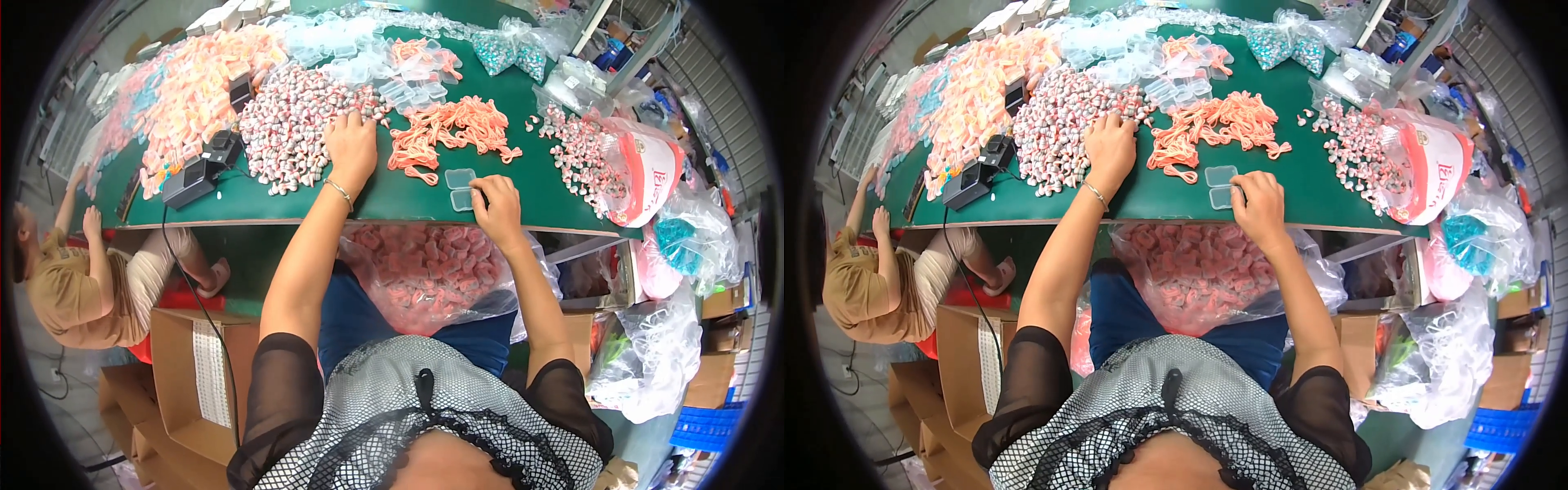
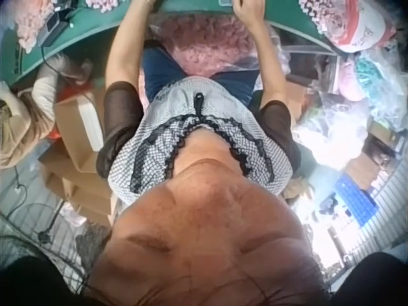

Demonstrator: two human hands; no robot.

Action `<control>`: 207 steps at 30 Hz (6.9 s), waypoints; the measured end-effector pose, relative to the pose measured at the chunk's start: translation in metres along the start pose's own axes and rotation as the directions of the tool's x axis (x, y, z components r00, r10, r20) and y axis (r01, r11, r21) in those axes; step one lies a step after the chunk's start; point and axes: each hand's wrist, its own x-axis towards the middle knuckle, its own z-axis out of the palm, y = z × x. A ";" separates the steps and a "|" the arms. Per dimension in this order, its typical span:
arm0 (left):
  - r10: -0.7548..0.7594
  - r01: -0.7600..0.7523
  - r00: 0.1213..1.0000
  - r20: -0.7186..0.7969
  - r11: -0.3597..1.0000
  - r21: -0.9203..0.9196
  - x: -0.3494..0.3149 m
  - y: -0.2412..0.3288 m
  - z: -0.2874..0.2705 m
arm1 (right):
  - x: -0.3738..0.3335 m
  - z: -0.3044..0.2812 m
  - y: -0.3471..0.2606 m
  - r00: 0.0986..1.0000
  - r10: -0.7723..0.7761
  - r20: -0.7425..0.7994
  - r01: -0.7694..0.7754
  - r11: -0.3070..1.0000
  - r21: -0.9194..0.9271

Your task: Sorting small pink hair accessories and packing them into small clear plastic storage boxes.

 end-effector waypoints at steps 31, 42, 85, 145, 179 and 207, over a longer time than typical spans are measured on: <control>-0.082 0.214 0.963 0.257 0.811 -0.545 -0.058 0.027 -0.041 | 0.009 -0.051 0.097 0.971 0.232 -0.061 -0.234 0.972 -0.027; -0.152 0.507 0.861 0.485 0.311 -0.804 -0.067 0.104 -0.075 | -0.011 -0.032 0.061 0.938 0.344 -0.031 -0.327 0.913 0.243; 0.096 0.032 0.978 0.185 0.807 -0.590 -0.077 0.134 -0.066 | 0.085 0.028 -0.019 0.811 -0.036 0.584 0.053 0.999 -0.011; 0.043 0.257 0.917 0.396 0.694 -0.673 -0.064 0.128 -0.071 | 0.015 -0.025 0.006 0.996 -0.013 0.084 -0.012 0.955 0.296; -0.033 0.208 0.954 0.299 0.790 -0.577 -0.104 0.140 -0.094 | -0.032 -0.018 -0.007 0.981 -0.162 -0.109 0.184 0.954 0.238; 0.234 -0.055 0.956 0.176 0.733 -0.678 -0.064 0.115 -0.072 | -0.030 -0.022 -0.010 0.987 -0.158 -0.038 0.162 0.953 0.257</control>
